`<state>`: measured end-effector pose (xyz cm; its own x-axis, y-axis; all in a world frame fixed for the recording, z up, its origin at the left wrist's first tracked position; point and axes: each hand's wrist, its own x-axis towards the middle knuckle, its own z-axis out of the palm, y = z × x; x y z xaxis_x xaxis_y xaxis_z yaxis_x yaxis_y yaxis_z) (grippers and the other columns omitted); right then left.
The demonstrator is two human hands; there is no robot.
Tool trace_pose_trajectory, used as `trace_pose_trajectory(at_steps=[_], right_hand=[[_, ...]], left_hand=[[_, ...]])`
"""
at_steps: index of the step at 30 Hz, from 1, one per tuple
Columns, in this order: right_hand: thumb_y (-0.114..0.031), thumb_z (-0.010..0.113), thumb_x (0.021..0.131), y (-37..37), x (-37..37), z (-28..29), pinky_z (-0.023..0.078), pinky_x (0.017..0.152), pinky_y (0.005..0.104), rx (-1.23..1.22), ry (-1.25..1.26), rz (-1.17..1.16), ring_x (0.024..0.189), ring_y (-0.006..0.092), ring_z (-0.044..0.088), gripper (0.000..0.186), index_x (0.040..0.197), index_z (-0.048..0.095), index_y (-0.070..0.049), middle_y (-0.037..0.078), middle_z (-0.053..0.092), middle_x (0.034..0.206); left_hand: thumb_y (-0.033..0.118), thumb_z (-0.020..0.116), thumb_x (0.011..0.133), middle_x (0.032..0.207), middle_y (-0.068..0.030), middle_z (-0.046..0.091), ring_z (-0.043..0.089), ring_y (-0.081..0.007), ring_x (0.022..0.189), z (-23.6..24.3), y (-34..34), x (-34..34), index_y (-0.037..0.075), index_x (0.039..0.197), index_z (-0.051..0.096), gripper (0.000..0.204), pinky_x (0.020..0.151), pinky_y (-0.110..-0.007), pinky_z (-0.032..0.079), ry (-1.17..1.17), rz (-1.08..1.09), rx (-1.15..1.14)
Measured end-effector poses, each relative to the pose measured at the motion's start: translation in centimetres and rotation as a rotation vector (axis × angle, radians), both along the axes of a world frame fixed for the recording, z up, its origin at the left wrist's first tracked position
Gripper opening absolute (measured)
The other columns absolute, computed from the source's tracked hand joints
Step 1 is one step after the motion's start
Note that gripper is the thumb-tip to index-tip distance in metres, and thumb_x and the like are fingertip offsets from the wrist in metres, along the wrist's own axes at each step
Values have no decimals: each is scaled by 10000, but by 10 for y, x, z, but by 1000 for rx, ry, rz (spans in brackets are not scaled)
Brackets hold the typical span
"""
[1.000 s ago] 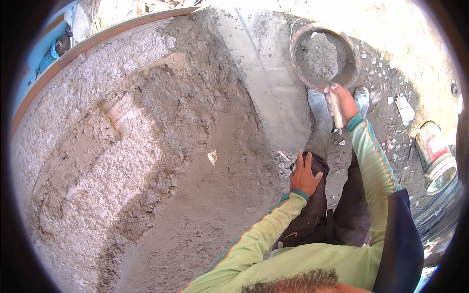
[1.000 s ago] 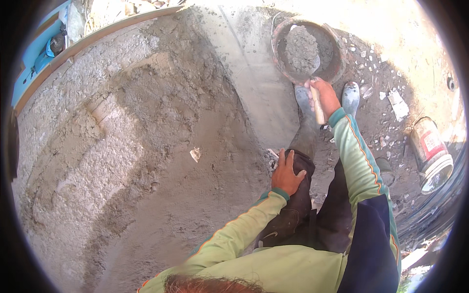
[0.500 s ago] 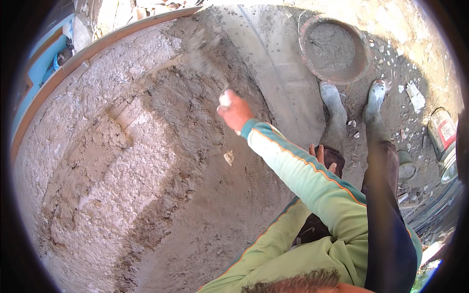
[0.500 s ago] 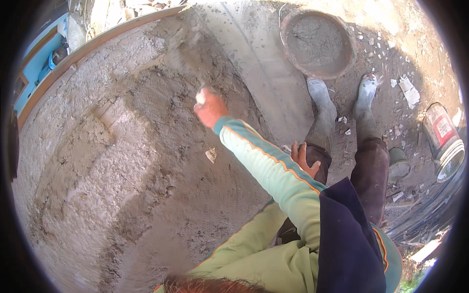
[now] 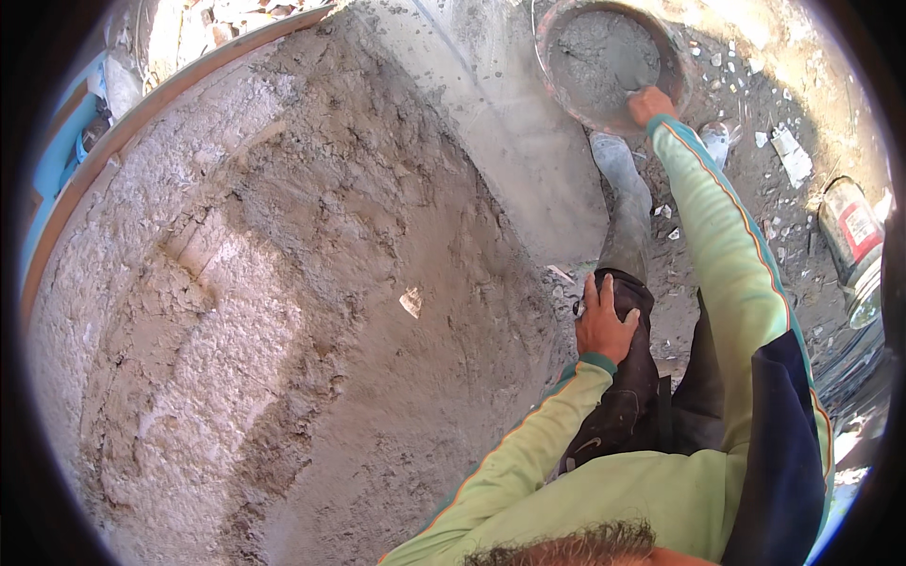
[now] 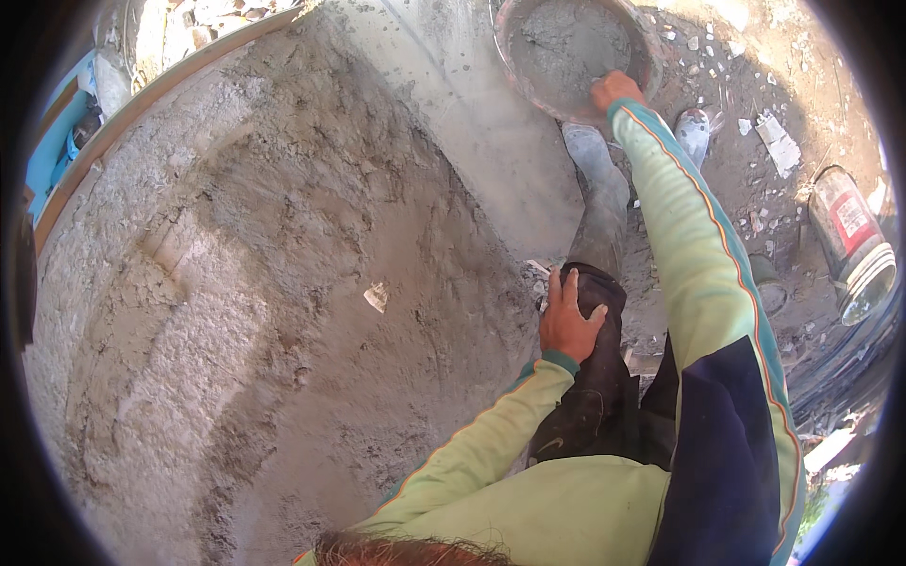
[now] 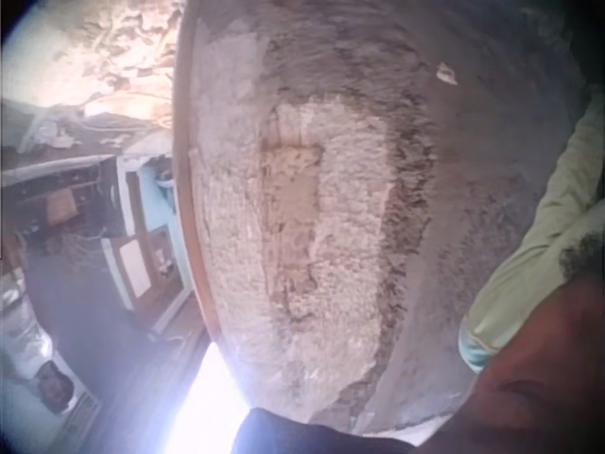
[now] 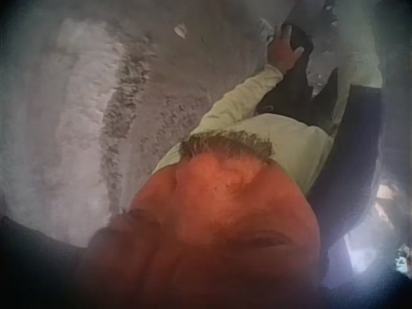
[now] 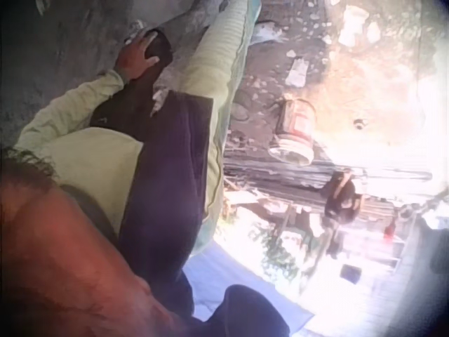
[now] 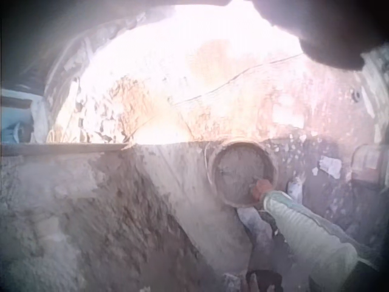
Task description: The person scoops wet cement from a metal basin using a trowel and applies it to a vertical wall surface. They repeatedly smooth and spread the cement to create an even layer, occasionally returning to the basin to gather more material.
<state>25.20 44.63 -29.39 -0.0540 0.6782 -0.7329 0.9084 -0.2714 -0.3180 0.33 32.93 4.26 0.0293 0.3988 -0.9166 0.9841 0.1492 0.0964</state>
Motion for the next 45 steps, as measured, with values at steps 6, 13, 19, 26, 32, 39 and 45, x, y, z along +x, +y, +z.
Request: trace_pose_trajectory(at_steps=[6, 13, 19, 26, 32, 39, 45], right_hand=[[-347, 667, 880, -14, -22, -9, 564, 715, 450, -47, 427, -360, 731, 330, 694, 367, 1029, 722, -16, 197, 691, 809], [-310, 647, 902, -35, -24, 72, 423, 409, 332, -347, 998, -887, 475, 156, 546, 340, 1031, 667, 4, 41, 546, 643], [-238, 608, 933, 17, -105, 155, 419, 510, 285, -217, 1356, -1484, 570, 120, 506, 291, 1117, 636, -14, 18, 540, 730], [-203, 648, 916, 160, -256, 139, 536, 792, 439, 422, 594, -1663, 868, 354, 689, 352, 1206, 600, -10, 209, 700, 992], [-209, 641, 946, 154, -299, 249, 531, 868, 455, -71, 1273, -1154, 967, 397, 685, 428, 1290, 524, 18, 246, 682, 1107], [-85, 614, 905, 27, -113, 222, 519, 464, 362, -237, 811, -1808, 583, 177, 597, 282, 1149, 508, 8, 116, 598, 843], [-161, 600, 903, 129, -52, 24, 589, 833, 463, -159, 15, -463, 961, 403, 704, 452, 1304, 564, 44, 283, 658, 1108]], left_hand=[[367, 750, 841, 1649, -173, 234, 569, -419, 1253, -4, -16, -1, 132, 1545, 367, 835, 990, -520, 475, 17, -86, 52], [368, 753, 840, 1648, -176, 231, 561, -419, 1263, -3, -14, 3, 130, 1545, 366, 838, 985, -528, 477, 17, -127, 34], [348, 769, 825, 1633, -197, 257, 537, -435, 1289, -6, -5, 0, 112, 1530, 390, 834, 1010, -518, 482, 14, -101, 39], [372, 740, 846, 1620, -181, 271, 540, -420, 1296, -8, -18, -29, 87, 1519, 393, 809, 993, -540, 480, -121, -40, 66], [364, 741, 836, 1563, -199, 374, 536, -424, 1298, -19, -12, -51, 54, 1489, 425, 789, 1016, -517, 478, -259, -18, 183], [352, 762, 815, 1594, -226, 327, 493, -424, 1346, -8, 35, -28, 69, 1509, 415, 826, 1046, -497, 473, -76, 50, 114], [342, 766, 818, 1608, -235, 292, 498, -429, 1336, -12, 31, -12, 83, 1510, 423, 815, 1051, -492, 470, -137, 48, 59]])
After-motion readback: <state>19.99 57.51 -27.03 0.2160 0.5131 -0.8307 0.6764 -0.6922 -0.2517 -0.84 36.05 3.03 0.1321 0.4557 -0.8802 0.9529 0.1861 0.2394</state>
